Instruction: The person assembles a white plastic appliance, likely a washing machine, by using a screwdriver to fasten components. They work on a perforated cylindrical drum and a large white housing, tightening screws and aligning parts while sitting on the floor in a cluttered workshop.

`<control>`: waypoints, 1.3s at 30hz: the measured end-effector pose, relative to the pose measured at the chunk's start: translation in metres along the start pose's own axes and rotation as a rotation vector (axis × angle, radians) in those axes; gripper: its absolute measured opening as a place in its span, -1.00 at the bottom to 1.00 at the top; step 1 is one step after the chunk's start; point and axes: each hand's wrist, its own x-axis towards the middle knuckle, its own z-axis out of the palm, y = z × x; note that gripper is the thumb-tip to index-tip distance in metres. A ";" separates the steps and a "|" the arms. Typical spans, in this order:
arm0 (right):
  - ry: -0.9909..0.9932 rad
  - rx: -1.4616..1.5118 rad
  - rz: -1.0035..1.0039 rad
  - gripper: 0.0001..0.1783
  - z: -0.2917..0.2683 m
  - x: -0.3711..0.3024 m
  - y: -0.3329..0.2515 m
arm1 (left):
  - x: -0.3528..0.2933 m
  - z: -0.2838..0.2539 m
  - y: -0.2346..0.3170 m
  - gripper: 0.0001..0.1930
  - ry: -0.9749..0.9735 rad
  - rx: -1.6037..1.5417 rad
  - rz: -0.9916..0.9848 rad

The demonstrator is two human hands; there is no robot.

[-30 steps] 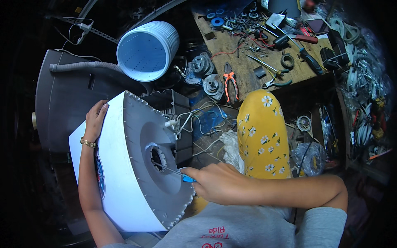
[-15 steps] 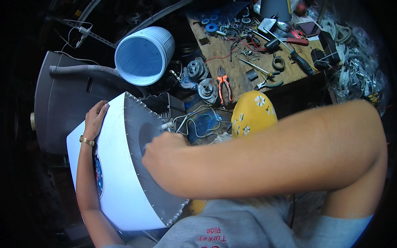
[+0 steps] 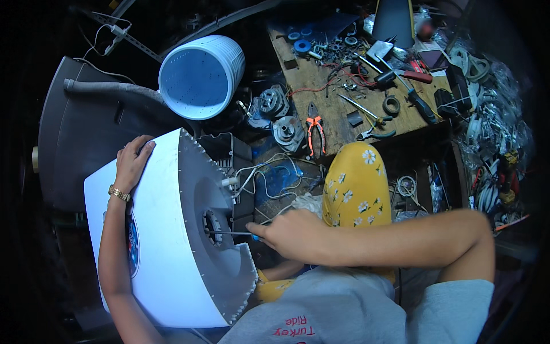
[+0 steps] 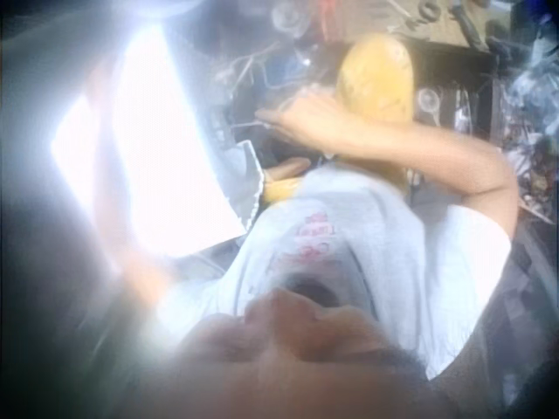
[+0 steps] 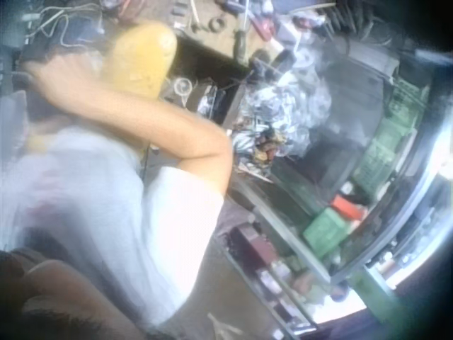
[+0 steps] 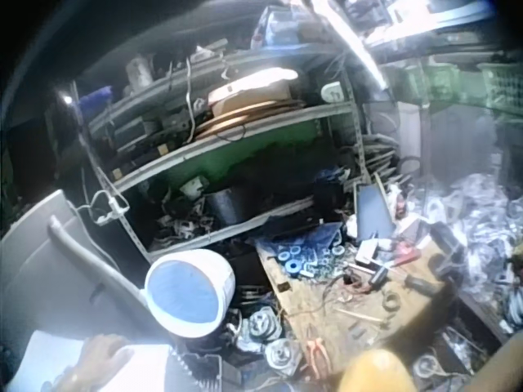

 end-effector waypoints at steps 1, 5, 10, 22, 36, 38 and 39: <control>0.029 0.011 0.018 -0.55 0.011 -0.002 0.005 | 0.002 0.002 0.001 -0.57 0.002 0.000 0.005; 0.125 0.070 0.043 -0.57 0.036 0.005 0.022 | 0.011 -0.004 0.019 -0.56 -0.076 -0.031 -0.029; 0.124 0.125 -0.003 -0.57 0.042 0.013 0.035 | 0.014 0.011 0.004 -0.55 -0.024 -0.011 -0.051; 0.178 0.338 -0.091 -0.56 0.104 0.065 0.054 | 0.017 0.014 0.002 -0.59 -0.056 0.030 0.006; 0.003 0.235 -0.093 -0.57 0.041 0.046 0.062 | -0.012 -0.006 0.001 -0.55 0.022 -0.040 0.093; 0.025 0.263 -0.180 -0.58 0.076 0.061 0.095 | -0.022 -0.018 0.006 -0.57 0.034 -0.078 0.091; 0.149 0.286 -0.261 -0.59 0.101 0.068 0.106 | -0.028 -0.022 0.006 -0.57 0.033 -0.094 0.086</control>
